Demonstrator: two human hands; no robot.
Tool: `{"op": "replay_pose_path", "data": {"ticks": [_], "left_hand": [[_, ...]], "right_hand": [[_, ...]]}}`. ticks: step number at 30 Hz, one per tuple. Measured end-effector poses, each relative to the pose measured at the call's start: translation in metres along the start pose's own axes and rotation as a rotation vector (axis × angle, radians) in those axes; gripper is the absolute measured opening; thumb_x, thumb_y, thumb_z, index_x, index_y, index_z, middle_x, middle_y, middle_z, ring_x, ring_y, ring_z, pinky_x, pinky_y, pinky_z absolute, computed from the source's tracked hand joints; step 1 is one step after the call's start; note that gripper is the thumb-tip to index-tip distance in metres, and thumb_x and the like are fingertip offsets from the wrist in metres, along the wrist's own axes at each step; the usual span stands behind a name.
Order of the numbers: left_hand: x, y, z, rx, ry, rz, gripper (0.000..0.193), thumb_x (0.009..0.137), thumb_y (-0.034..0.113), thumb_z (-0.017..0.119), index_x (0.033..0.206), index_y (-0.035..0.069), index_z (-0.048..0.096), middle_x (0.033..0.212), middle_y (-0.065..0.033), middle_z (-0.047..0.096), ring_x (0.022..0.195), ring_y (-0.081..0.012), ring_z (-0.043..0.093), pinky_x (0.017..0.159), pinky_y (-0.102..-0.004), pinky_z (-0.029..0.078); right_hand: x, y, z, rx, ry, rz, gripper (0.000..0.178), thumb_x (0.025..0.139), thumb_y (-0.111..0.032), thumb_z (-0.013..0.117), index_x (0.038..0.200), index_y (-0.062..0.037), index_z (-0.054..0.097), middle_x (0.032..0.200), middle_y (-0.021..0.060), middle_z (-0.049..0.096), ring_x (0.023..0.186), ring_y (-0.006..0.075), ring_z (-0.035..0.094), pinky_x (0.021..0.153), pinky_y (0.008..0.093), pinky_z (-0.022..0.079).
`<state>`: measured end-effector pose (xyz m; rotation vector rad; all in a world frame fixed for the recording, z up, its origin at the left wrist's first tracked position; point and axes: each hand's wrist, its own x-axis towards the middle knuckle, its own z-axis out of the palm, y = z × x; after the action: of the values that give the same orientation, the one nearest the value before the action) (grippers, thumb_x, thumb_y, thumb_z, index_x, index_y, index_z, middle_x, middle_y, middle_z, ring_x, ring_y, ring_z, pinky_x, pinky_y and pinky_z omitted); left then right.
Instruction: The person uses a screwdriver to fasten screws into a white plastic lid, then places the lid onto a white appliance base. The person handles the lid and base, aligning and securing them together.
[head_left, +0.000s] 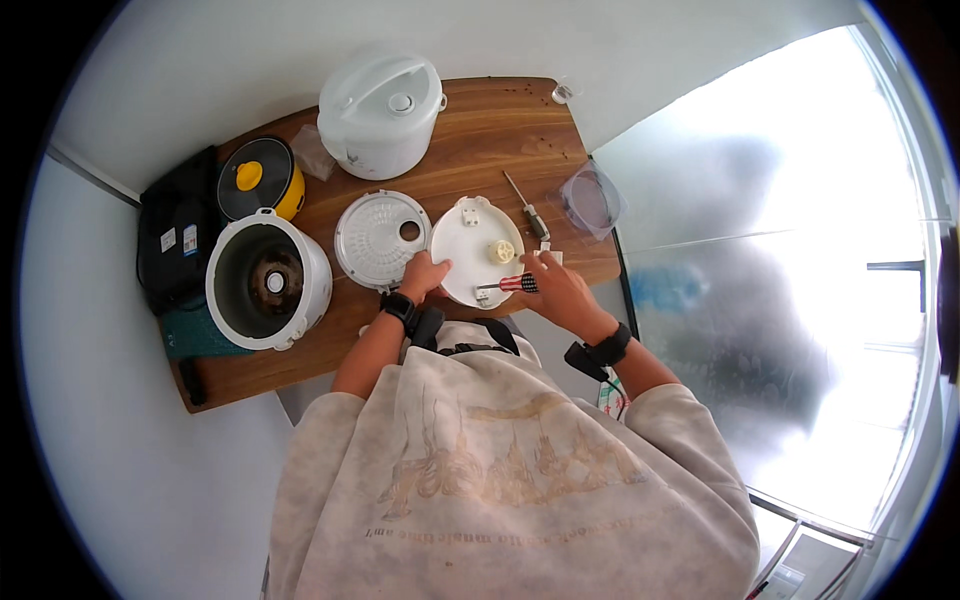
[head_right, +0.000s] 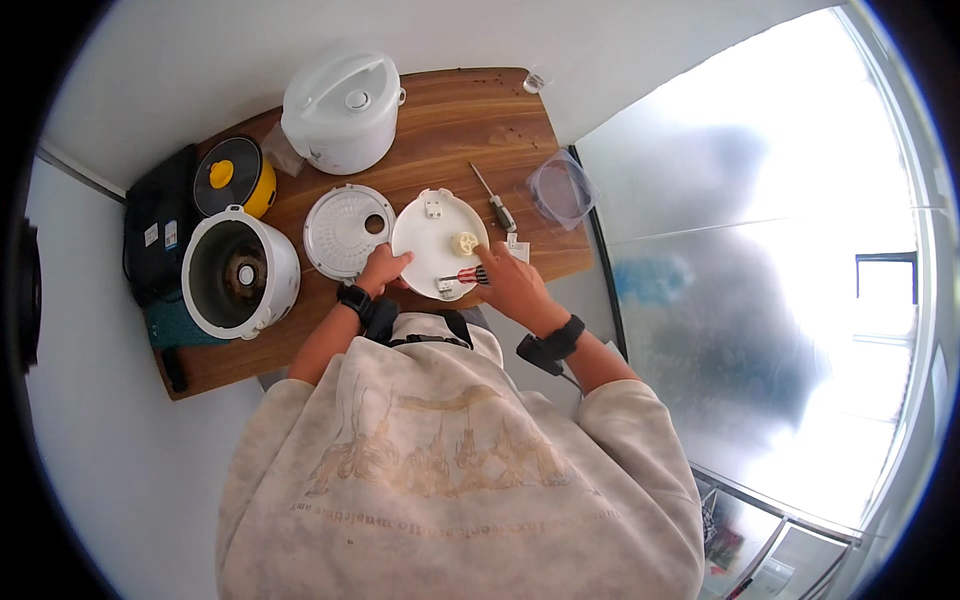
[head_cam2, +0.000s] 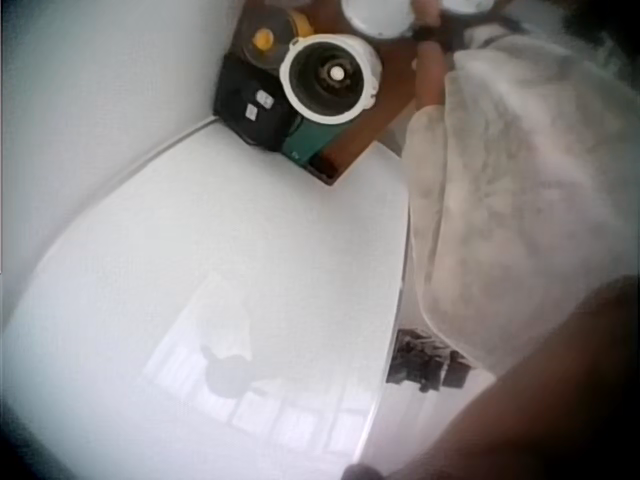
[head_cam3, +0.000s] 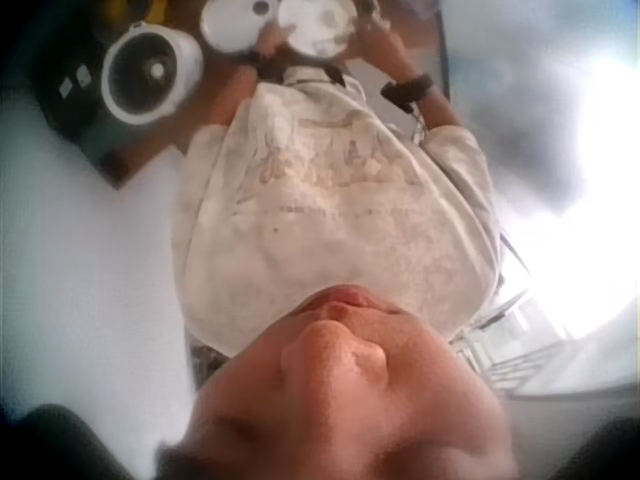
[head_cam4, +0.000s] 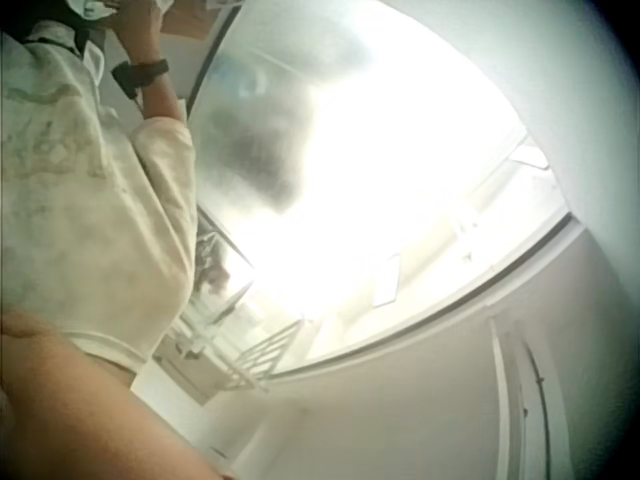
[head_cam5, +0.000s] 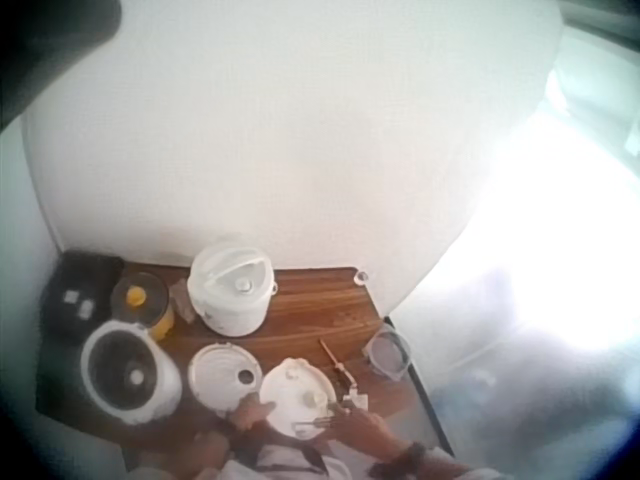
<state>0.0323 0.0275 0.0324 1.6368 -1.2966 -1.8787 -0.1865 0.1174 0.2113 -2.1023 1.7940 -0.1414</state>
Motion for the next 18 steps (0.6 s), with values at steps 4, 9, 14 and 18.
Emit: {"op": "replay_pose_path", "data": {"ticks": [4,9,14,18], "left_hand": [[0.001,-0.005,0.002,-0.017,-0.001,-0.016,0.040,0.090,0.019,0.066,0.116,-0.010,0.061,0.097,-0.0175,0.070,0.067,-0.0229,0.070,0.046,-0.0314,0.059],[0.001,0.008,0.002,0.083,-0.002,-0.018,0.039,0.089,0.019,0.066,0.115,-0.011,0.060,0.096,-0.0179,0.070,0.068,-0.0235,0.071,0.046,-0.0327,0.060],[0.003,0.012,0.001,0.075,-0.030,0.008,0.040,0.090,0.019,0.066,0.114,-0.012,0.059,0.097,-0.0191,0.070,0.068,-0.0244,0.071,0.046,-0.0333,0.060],[0.001,0.006,0.001,0.026,-0.027,-0.031,0.042,0.090,0.020,0.065,0.117,-0.011,0.058,0.100,-0.0182,0.069,0.070,-0.0242,0.071,0.047,-0.0328,0.060]], "right_hand": [[-0.007,0.014,0.010,-0.085,0.035,-0.277,0.030,0.082,-0.018,0.070,0.103,-0.0010,0.057,0.086,0.0176,0.063,0.079,0.0370,0.067,0.069,0.0496,0.053],[-0.004,0.007,0.001,0.024,-0.204,0.150,0.041,0.081,-0.025,0.073,0.109,0.0001,0.058,0.089,0.0201,0.064,0.079,0.0383,0.066,0.070,0.0471,0.054],[-0.004,0.026,0.014,0.026,-0.196,0.204,0.046,0.081,-0.030,0.072,0.112,-0.0005,0.057,0.096,0.0199,0.065,0.078,0.0386,0.066,0.070,0.0466,0.055],[-0.013,0.026,0.010,-0.034,-0.020,-0.186,0.033,0.085,-0.019,0.066,0.112,-0.0017,0.056,0.088,0.0154,0.061,0.075,0.0358,0.067,0.064,0.0456,0.054]]}}
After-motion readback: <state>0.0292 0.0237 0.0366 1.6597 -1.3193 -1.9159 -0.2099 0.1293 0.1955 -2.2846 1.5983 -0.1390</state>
